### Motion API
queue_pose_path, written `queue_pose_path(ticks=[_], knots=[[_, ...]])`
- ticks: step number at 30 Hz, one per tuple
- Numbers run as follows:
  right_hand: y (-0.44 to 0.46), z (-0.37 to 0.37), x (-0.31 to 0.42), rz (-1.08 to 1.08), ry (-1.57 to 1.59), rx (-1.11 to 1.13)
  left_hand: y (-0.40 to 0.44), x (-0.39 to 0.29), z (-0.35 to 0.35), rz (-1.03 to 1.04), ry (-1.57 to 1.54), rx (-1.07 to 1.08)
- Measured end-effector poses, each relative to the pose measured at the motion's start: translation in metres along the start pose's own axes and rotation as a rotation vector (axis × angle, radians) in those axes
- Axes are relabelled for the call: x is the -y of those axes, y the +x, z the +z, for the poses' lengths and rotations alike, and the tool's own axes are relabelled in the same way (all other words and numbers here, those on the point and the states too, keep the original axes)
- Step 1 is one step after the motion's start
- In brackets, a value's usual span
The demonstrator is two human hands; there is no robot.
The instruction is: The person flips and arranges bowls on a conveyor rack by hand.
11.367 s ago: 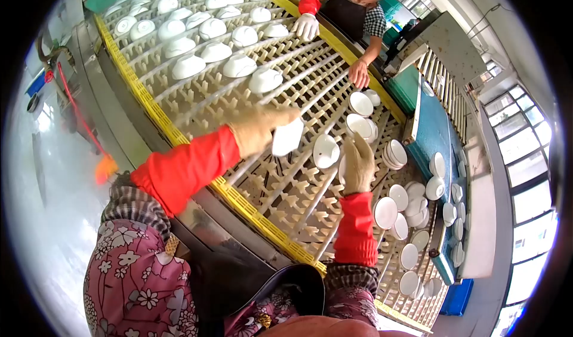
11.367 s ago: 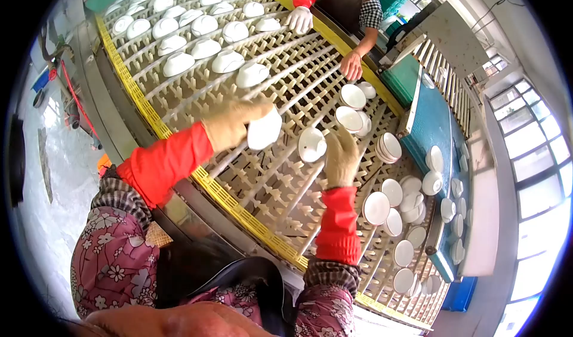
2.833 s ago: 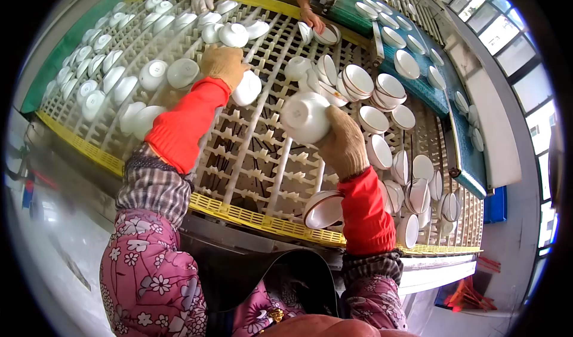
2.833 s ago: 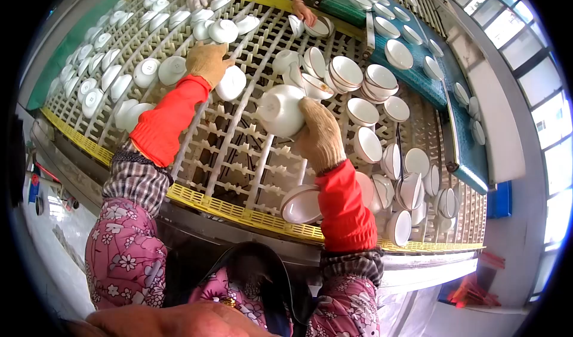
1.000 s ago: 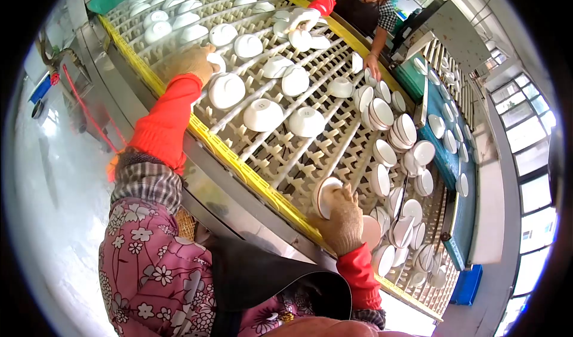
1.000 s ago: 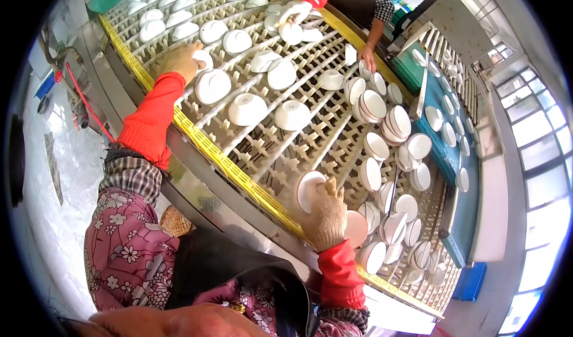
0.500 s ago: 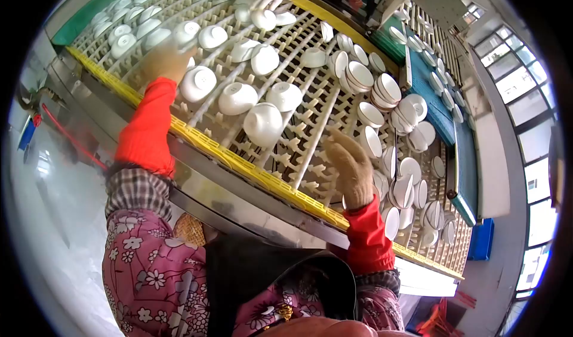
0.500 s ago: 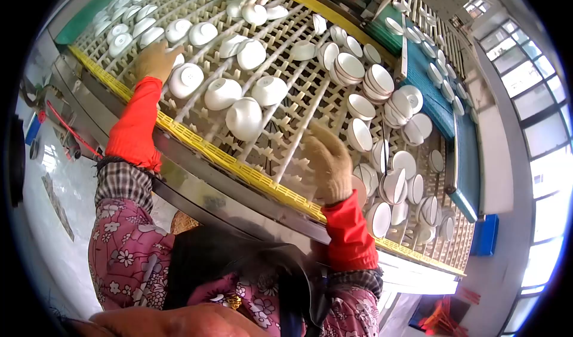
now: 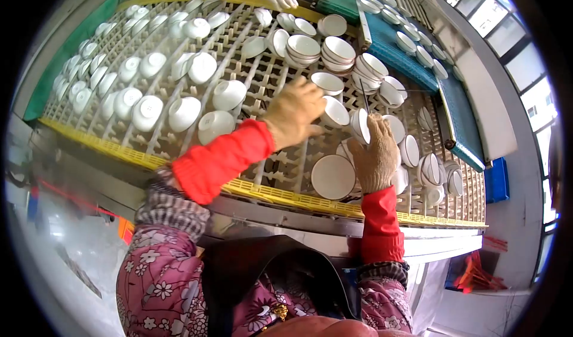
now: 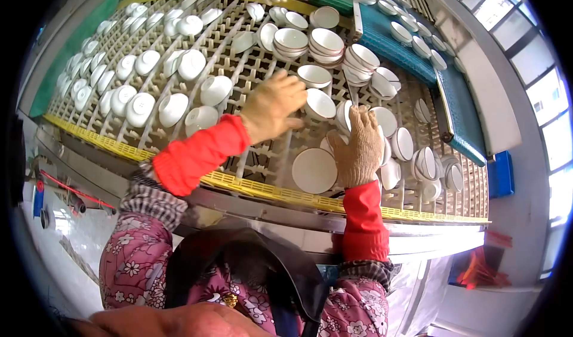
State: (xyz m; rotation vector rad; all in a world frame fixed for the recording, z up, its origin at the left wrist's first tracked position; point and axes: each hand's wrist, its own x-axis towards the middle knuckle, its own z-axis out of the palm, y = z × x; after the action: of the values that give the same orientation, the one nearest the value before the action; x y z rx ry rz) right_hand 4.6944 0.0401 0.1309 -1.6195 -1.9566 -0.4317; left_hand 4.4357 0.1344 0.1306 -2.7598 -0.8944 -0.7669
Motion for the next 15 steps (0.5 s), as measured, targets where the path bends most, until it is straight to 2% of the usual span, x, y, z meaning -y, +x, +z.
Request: queue_pose_path(ticks=[2, 4, 5, 7, 8, 9, 11, 13, 14, 15], knots=[[0.000, -0.007, -0.014, 0.058, -0.039, 0.014, 0.026, -0.012, 0.043, -0.009, 0.096, 0.052], [-0.005, -0.010, -0.039, 0.090, -0.041, -0.007, 0.043, -0.019, 0.078, -0.050, 0.167, 0.248], [-0.012, -0.014, -0.046, 0.387, 0.042, 0.260, 0.045, -0.017, 0.090, -0.080, 0.207, 0.349], [-0.051, 0.019, -0.099, 0.079, -0.090, 0.250, 0.044, -0.008, 0.107, -0.136, 0.099, 0.336], [-0.051, 0.018, -0.087, 0.254, 0.045, 0.151, 0.042, -0.004, 0.113, -0.162, 0.042, 0.328], [-0.044, 0.004, -0.075, 0.341, 0.095, 0.271, 0.031, 0.000, 0.116, -0.267, -0.205, 0.120], [-0.029, -0.030, -0.054, 0.517, 0.192, 0.511, 0.028, 0.018, 0.104, -0.355, -0.414, 0.108], [-0.044, -0.029, -0.077, 0.152, 0.206, 0.375, 0.026, 0.056, 0.072, -0.050, -0.104, 0.013], [-0.051, -0.027, -0.086, -0.031, 0.212, 0.308, 0.017, 0.079, 0.057, -0.126, 0.004, -0.013], [-0.051, -0.024, -0.084, 0.123, 0.514, 0.341, 0.008, 0.103, 0.042, -0.205, 0.109, -0.030]])
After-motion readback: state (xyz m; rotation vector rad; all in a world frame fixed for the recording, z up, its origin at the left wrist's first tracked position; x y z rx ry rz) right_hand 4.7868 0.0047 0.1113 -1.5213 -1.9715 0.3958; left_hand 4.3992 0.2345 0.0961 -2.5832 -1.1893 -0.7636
